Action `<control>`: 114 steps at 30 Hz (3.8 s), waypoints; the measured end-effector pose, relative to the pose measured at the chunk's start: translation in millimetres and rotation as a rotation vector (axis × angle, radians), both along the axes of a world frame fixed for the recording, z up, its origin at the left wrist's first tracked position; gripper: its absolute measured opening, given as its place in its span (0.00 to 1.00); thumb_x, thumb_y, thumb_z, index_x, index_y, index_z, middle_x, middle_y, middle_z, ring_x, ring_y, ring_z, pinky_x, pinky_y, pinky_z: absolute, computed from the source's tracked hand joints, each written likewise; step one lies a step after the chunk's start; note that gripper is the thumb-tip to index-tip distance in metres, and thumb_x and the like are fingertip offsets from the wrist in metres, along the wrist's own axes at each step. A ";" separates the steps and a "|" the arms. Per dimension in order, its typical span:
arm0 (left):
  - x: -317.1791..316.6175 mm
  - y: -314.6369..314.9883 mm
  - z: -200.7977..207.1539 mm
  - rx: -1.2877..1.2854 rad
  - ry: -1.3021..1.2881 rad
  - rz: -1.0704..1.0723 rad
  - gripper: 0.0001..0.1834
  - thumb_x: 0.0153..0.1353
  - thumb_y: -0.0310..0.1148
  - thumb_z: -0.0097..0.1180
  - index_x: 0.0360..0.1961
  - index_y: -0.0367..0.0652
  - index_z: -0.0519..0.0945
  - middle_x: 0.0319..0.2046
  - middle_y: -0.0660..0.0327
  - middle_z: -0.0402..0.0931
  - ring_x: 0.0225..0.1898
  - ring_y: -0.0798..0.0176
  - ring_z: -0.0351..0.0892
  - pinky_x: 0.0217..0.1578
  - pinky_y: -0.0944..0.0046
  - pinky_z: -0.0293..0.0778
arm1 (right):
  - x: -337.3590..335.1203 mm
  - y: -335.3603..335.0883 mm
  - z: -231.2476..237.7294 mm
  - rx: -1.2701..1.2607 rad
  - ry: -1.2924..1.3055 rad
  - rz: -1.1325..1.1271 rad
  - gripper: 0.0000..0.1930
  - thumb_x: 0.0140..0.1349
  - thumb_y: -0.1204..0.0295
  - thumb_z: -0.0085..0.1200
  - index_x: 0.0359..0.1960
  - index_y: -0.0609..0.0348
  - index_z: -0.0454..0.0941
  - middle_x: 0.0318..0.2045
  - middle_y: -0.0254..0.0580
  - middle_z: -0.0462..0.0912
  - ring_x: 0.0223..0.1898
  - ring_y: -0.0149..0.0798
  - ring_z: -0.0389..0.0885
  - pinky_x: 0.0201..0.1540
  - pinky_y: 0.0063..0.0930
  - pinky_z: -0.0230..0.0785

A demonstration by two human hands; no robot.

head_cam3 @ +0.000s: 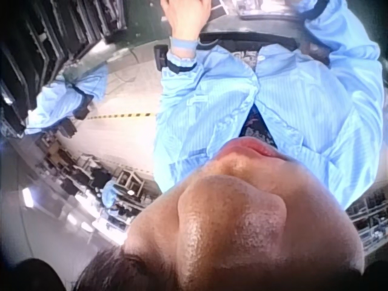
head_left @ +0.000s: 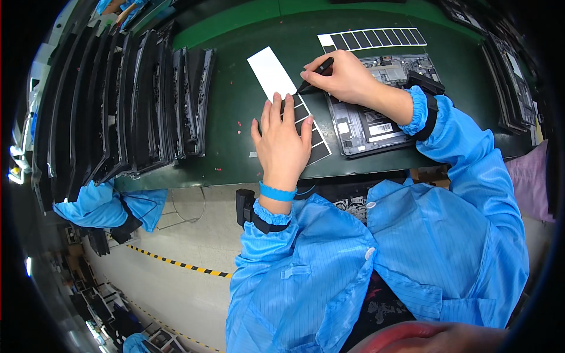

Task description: Assembling internal components of a laptop or electronic device at a factory workstation.

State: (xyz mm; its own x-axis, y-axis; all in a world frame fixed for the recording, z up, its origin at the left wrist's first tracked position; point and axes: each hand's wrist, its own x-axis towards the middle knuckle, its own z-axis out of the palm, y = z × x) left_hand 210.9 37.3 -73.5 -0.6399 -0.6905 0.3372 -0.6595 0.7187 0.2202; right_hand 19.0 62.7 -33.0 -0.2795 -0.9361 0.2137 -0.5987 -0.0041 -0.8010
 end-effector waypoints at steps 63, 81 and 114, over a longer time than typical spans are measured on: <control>-172.4 40.6 54.7 0.506 0.007 -1.084 0.21 0.51 0.33 0.62 0.46 0.35 0.77 0.58 0.47 0.69 0.36 0.60 0.78 0.37 0.64 0.69 | -181.0 145.4 -3.9 -0.085 -0.830 -0.209 0.13 0.64 0.67 0.57 0.40 0.62 0.70 0.28 0.46 0.83 0.28 0.30 0.86 0.28 0.14 0.78; -169.0 46.3 49.8 0.204 -0.154 -0.898 0.35 0.54 0.47 0.61 0.61 0.45 0.70 0.65 0.40 0.56 0.62 0.40 0.59 0.58 0.45 0.56 | -174.5 141.6 -5.4 -0.130 -0.750 -0.307 0.15 0.66 0.67 0.55 0.45 0.68 0.76 0.38 0.49 0.82 0.34 0.34 0.85 0.35 0.20 0.81; -94.8 -25.4 113.7 0.393 0.394 -0.400 0.25 0.61 0.48 0.58 0.41 0.31 0.78 0.33 0.47 0.79 0.37 0.53 0.80 0.40 0.58 0.74 | -69.4 179.8 34.8 -0.350 -0.299 -0.438 0.23 0.63 0.78 0.53 0.61 0.67 0.68 0.57 0.49 0.74 0.59 0.36 0.71 0.63 0.29 0.58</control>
